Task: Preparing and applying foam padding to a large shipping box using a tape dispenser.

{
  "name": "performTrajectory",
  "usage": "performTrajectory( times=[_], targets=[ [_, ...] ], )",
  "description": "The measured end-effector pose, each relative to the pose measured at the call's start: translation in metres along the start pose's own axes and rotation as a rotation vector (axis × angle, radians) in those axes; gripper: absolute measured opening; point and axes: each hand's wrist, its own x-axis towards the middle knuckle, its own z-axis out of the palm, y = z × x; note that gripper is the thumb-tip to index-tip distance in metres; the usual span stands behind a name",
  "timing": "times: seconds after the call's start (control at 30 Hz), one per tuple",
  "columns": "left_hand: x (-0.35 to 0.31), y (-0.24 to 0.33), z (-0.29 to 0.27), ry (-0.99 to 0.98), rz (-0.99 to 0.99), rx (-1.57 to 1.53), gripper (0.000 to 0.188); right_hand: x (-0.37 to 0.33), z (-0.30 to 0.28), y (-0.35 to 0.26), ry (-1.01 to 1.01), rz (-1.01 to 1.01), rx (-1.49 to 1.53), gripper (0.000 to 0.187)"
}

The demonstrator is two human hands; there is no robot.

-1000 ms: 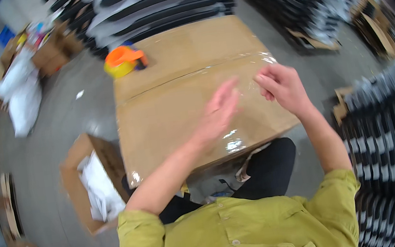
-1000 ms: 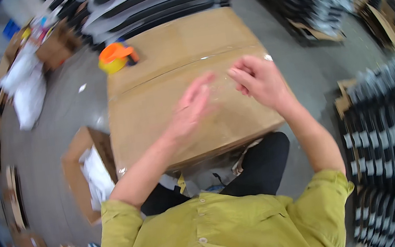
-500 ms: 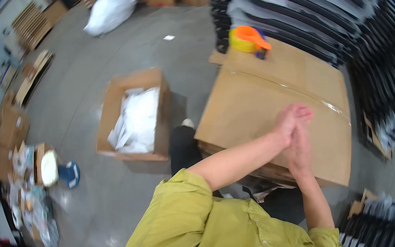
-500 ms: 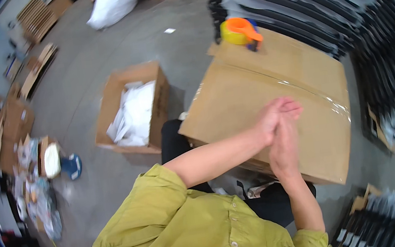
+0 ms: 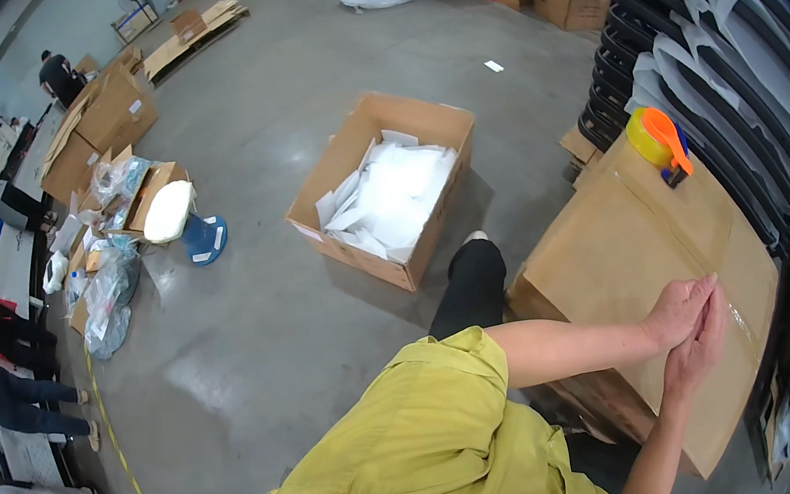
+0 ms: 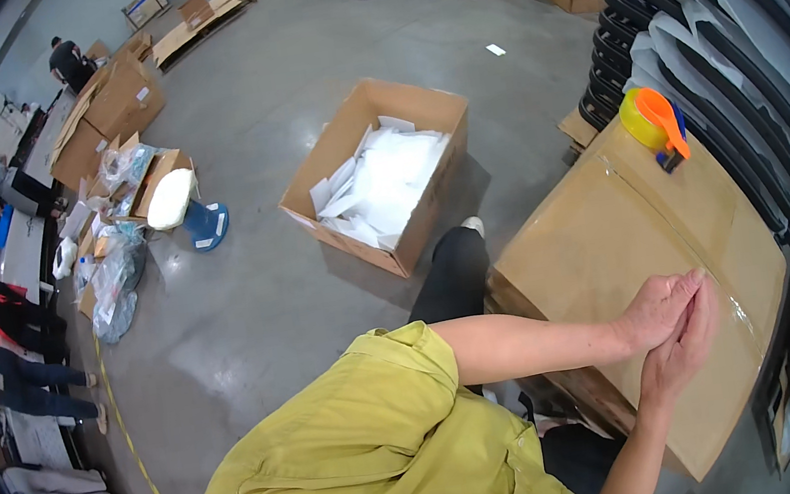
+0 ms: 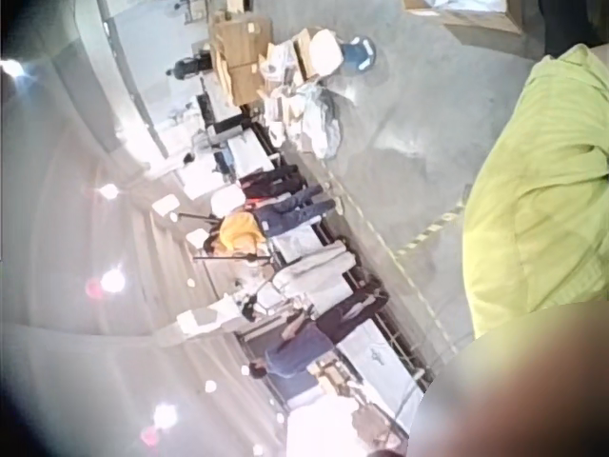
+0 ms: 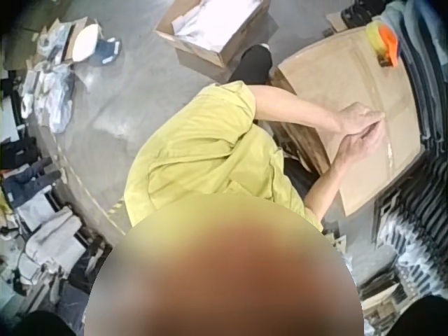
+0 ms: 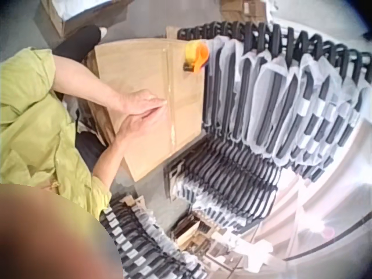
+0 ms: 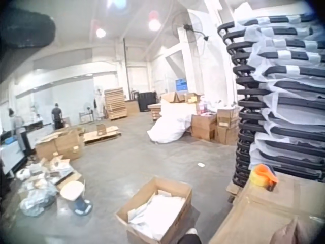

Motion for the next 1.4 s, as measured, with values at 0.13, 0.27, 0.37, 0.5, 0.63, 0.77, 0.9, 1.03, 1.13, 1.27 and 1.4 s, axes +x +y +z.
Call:
performTrajectory(
  times=[0.13, 0.27, 0.37, 0.5, 0.63, 0.77, 0.9, 1.03, 1.13, 1.27, 1.4],
  targets=[
    [-0.005, 0.018, -0.014, 0.037, 0.097, 0.307, 0.044, 0.0, 0.009, -0.034, -0.08, 0.179, 0.414, 0.047],
    [-0.007, 0.041, -0.031, -0.102, 0.824, 0.928, 0.039, 0.006, -0.01, -0.048, -0.285, 0.335, 0.975, 0.049],
    [-0.008, 0.051, -0.037, -0.195, 0.948, 1.003, 0.033, 0.013, -0.021, -0.06, -0.451, 0.452, 1.209, 0.048],
    [0.008, 0.054, -0.039, -0.023, 0.885, 0.88, 0.039, 0.008, -0.034, -0.038, -0.371, 0.481, 1.388, 0.044],
    [0.007, 0.068, -0.05, 0.135, 0.078, 0.571, 0.038, 0.01, -0.042, -0.045, -0.067, 0.203, 0.95, 0.037],
    [-0.021, 0.077, -0.019, -0.209, -0.256, 0.183, 0.018, 0.025, -0.034, -0.074, 0.032, -0.075, 0.33, 0.038],
    [-0.027, 0.068, -0.022, -0.199, -0.032, -0.097, 0.042, 0.03, -0.006, -0.076, -0.039, -0.33, 0.148, 0.041],
    [-0.032, 0.069, -0.039, -0.363, 0.288, 0.156, 0.052, 0.024, 0.007, -0.085, -0.044, -0.442, -0.062, 0.042],
    [-0.017, 0.073, -0.026, -0.382, -0.17, -0.391, 0.059, 0.006, 0.016, -0.088, -0.012, -0.343, 0.167, 0.049],
    [-0.001, 0.061, -0.035, -0.29, -0.128, -0.229, 0.066, -0.003, 0.03, -0.094, -0.061, -0.209, 0.483, 0.065],
    [-0.025, 0.05, -0.021, -0.261, 0.054, 0.017, 0.065, 0.024, 0.043, -0.087, 0.151, -0.062, 0.351, 0.051]
  ],
)
